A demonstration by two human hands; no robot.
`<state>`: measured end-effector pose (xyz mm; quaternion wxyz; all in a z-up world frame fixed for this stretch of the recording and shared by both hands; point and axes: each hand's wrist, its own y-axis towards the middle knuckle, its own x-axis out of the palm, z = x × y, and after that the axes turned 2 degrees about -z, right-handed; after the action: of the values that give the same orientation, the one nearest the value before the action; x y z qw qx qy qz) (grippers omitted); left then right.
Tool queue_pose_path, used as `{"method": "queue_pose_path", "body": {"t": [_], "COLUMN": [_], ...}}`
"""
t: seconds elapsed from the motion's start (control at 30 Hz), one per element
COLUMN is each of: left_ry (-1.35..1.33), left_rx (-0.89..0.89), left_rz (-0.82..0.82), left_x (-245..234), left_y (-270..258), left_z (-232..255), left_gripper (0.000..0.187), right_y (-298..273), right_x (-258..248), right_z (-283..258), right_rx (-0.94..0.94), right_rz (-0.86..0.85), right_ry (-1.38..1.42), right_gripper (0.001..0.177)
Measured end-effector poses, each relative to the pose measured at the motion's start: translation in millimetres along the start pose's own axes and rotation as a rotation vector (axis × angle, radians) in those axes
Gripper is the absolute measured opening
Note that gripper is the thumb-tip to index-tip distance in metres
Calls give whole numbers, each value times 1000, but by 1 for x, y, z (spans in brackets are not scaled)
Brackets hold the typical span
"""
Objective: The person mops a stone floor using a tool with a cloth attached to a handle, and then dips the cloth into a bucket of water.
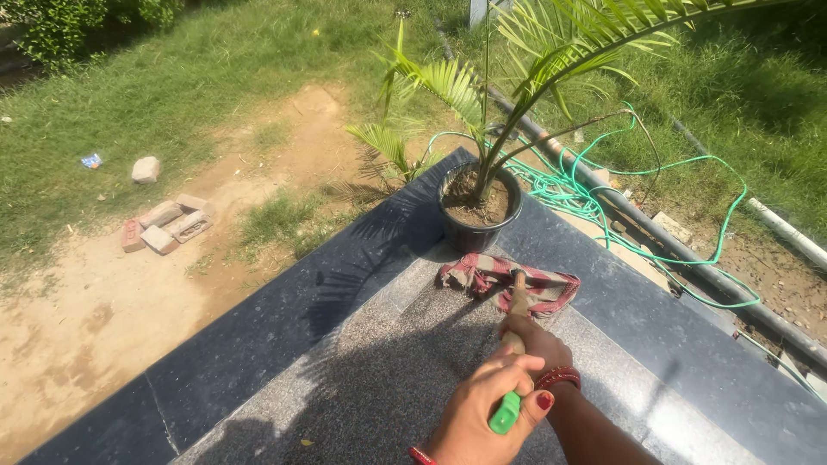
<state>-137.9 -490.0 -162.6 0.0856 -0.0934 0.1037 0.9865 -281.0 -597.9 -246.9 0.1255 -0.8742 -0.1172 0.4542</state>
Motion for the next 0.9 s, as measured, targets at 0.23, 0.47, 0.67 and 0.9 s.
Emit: {"method": "queue_pose_path", "body": {"t": [0.23,0.47,0.67,0.9], "left_ry": [55,125,47,19], "left_rx": [6,41,-1,66], "left_rz": [-50,-116,-222,-342], "left_x": [17,10,5,14], "left_y": [12,21,13,2], "left_z": [52,84,71,18], "left_gripper": [28,19,21,26], "right_y": [-21,-39,-35,-22], "right_x": [-37,-37,-10,-9], "right_z": [3,21,53,56], "right_rx": [-67,-20,-117,-2], "right_rz": [38,40,-137,112], "right_ry": [38,318,953,120], "right_gripper": [23,15,15,21]}}
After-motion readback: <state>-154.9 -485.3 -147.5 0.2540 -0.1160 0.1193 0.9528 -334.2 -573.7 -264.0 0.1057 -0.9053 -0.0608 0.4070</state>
